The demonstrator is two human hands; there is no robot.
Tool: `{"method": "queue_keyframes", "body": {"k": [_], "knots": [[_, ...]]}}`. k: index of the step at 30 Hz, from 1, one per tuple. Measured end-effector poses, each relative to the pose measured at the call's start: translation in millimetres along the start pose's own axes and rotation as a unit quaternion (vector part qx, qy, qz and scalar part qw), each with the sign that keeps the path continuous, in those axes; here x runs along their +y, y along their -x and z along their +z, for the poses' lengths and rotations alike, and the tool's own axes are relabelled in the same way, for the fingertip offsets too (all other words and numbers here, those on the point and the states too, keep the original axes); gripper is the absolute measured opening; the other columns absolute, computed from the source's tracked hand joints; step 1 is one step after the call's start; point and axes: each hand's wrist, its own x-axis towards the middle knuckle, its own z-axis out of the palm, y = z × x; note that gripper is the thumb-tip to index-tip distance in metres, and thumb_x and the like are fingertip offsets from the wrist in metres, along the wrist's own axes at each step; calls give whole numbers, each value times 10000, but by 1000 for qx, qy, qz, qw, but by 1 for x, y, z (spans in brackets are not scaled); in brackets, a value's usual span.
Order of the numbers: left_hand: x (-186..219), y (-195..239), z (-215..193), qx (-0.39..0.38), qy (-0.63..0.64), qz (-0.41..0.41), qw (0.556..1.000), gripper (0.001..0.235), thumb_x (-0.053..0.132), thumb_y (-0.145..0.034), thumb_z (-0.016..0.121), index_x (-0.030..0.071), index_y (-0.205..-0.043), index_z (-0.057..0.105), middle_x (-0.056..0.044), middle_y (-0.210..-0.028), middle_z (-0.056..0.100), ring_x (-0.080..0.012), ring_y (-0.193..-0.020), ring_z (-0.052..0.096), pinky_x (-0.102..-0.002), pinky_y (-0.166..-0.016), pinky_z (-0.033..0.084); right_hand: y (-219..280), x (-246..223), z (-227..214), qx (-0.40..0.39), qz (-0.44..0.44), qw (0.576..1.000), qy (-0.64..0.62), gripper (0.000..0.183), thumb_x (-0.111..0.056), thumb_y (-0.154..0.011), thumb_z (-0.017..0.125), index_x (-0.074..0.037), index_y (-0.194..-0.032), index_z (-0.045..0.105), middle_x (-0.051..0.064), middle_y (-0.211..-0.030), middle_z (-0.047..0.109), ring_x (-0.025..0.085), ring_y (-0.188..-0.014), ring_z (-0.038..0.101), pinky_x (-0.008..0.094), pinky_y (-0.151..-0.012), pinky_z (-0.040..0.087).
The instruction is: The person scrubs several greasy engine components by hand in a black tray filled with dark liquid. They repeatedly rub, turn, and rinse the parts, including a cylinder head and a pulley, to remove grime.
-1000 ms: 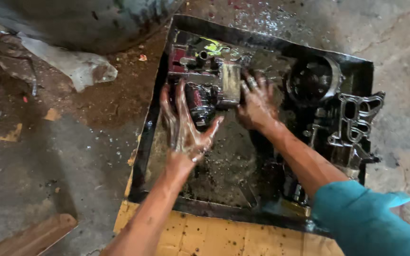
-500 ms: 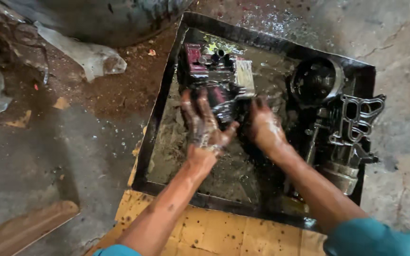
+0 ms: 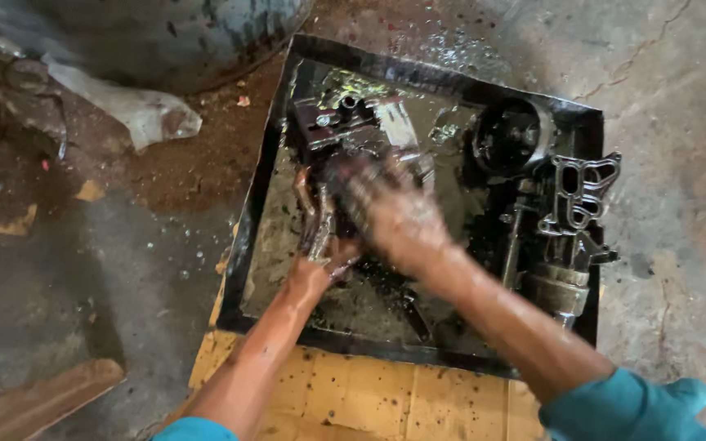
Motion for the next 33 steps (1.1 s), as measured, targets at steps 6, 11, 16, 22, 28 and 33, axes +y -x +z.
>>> {"method": "queue_keyframes", "body": {"k": [6,11,16,22,28,33], "knots": [[5,15,3,-11,127,-96,987,876,303,-855,679,224,-1585,201,-106,-1627,242,-398,-1481,191,-564,-1222,259,-23,2,2,11,-32,998,48,856,-260,-826,679,-164,-1600,326,178,-1655,226,439,-1515,185,733,-1107,223],[-7,21,8,-3,262,-216,941,821,389,-847,641,220,-1557,266,-92,-1585,314,-373,-1440,267,-543,-1183,308,-3,-4,19,86,-128,988,-24,703,-214,-900,738,-183,-1558,495,140,-1675,321,385,-1568,237,613,-1279,232],[-15,26,-4,6,373,-358,856,787,475,-838,604,216,-1530,330,-79,-1543,387,-347,-1399,343,-523,-1145,356,-3,11,1,11,37,996,-80,713,-231,-804,761,-228,-1472,513,-19,-1604,416,346,-1508,309,598,-1232,230],[-28,-2,0,127,497,-359,779,777,578,-828,558,211,-1497,408,-62,-1494,474,-316,-1349,434,-498,-1099,415,-3,3,33,100,-105,984,104,685,-199,-789,703,-81,-1442,535,154,-1544,433,415,-1436,341,648,-1139,286],[-35,-17,10,150,542,-360,744,802,681,-818,513,206,-1464,485,-45,-1444,561,-285,-1300,525,-473,-1053,473,22,43,53,113,-236,965,6,576,-239,-939,709,-125,-1485,567,127,-1621,416,398,-1497,413,555,-1163,378],[-31,-9,16,126,538,-391,736,846,767,-810,475,202,-1437,549,-32,-1402,634,-259,-1259,601,-453,-1014,522,12,49,46,144,-251,957,31,512,-314,-751,749,-233,-1255,701,130,-1534,468,398,-1380,447,652,-1080,322]]}}
